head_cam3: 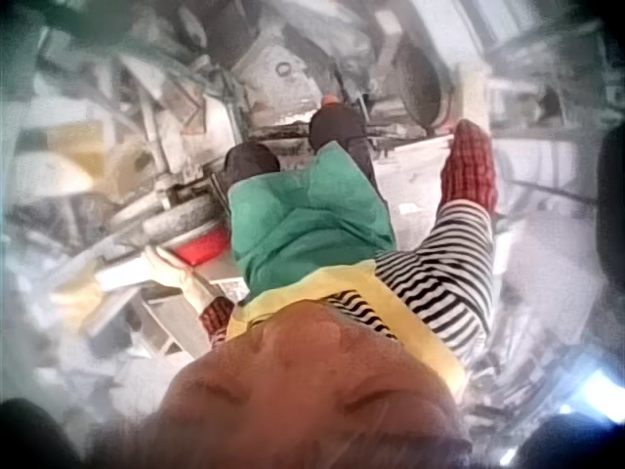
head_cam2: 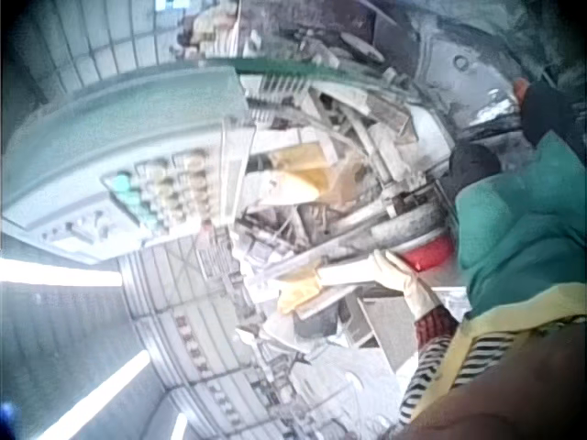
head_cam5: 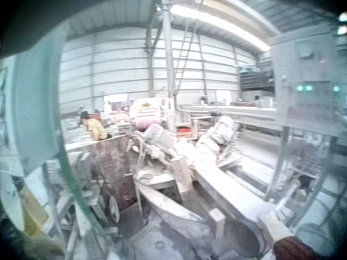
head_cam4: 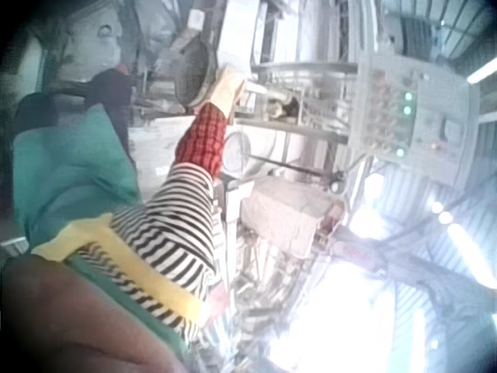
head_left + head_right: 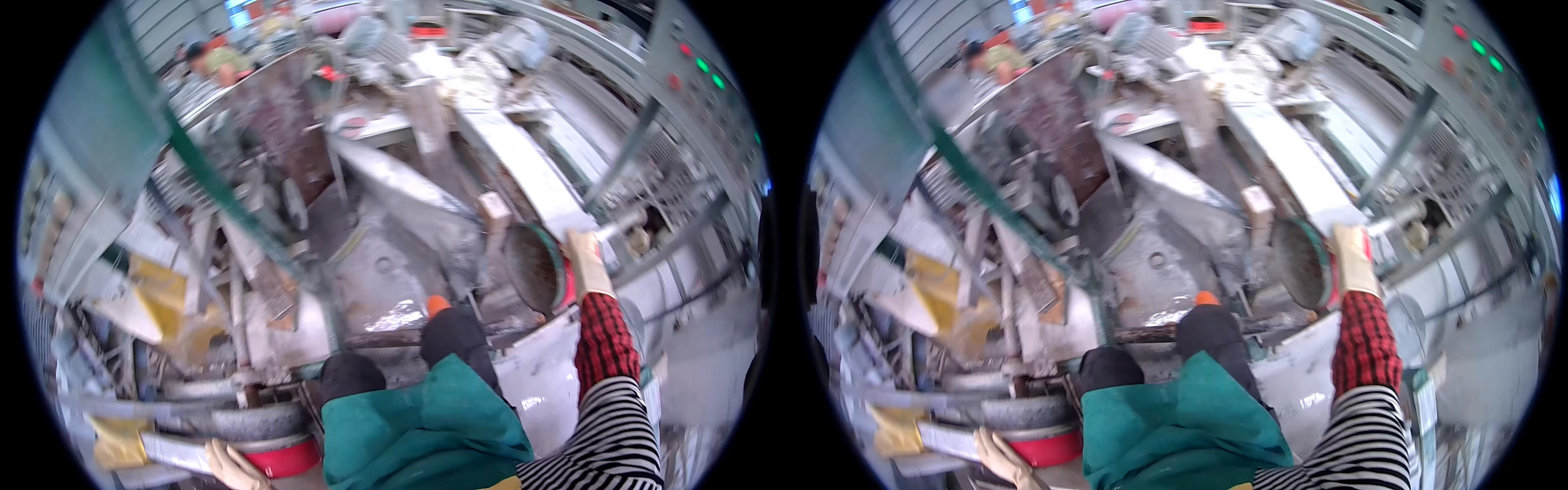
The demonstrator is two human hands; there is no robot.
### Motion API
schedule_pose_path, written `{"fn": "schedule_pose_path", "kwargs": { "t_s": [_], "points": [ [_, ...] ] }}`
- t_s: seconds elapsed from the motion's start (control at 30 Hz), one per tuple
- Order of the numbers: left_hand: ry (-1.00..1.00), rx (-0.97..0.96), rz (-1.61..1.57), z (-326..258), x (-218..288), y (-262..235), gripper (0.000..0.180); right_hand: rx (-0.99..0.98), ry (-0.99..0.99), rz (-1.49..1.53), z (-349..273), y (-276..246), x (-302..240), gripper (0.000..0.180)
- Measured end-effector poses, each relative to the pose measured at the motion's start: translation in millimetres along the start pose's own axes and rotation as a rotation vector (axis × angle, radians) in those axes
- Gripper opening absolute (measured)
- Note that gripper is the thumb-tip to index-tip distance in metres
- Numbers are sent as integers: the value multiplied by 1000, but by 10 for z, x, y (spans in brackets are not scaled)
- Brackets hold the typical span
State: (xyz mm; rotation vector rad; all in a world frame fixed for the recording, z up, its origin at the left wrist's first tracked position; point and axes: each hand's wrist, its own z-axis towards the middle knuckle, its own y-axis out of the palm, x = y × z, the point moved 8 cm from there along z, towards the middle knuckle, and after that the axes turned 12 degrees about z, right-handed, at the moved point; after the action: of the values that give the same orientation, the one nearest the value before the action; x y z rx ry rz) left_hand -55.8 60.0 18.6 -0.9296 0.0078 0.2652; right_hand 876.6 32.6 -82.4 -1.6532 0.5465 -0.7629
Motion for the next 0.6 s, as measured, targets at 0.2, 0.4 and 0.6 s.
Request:
{"fn": "schedule_pose_path", "kwargs": {
  "t_s": [0.2,0.4,0.6],
  "points": [
    [-22,-57,12,143,80,-142,33,296,-104,932,-9,226,283,14],
    [-28,-57,-27,203,81,-218,31,309,237,1548,-88,247,-217,51],
    [-49,-44,-56,173,80,-223,30,-533,-326,1746,-1231,-926,-3327,49]
  ]
}}
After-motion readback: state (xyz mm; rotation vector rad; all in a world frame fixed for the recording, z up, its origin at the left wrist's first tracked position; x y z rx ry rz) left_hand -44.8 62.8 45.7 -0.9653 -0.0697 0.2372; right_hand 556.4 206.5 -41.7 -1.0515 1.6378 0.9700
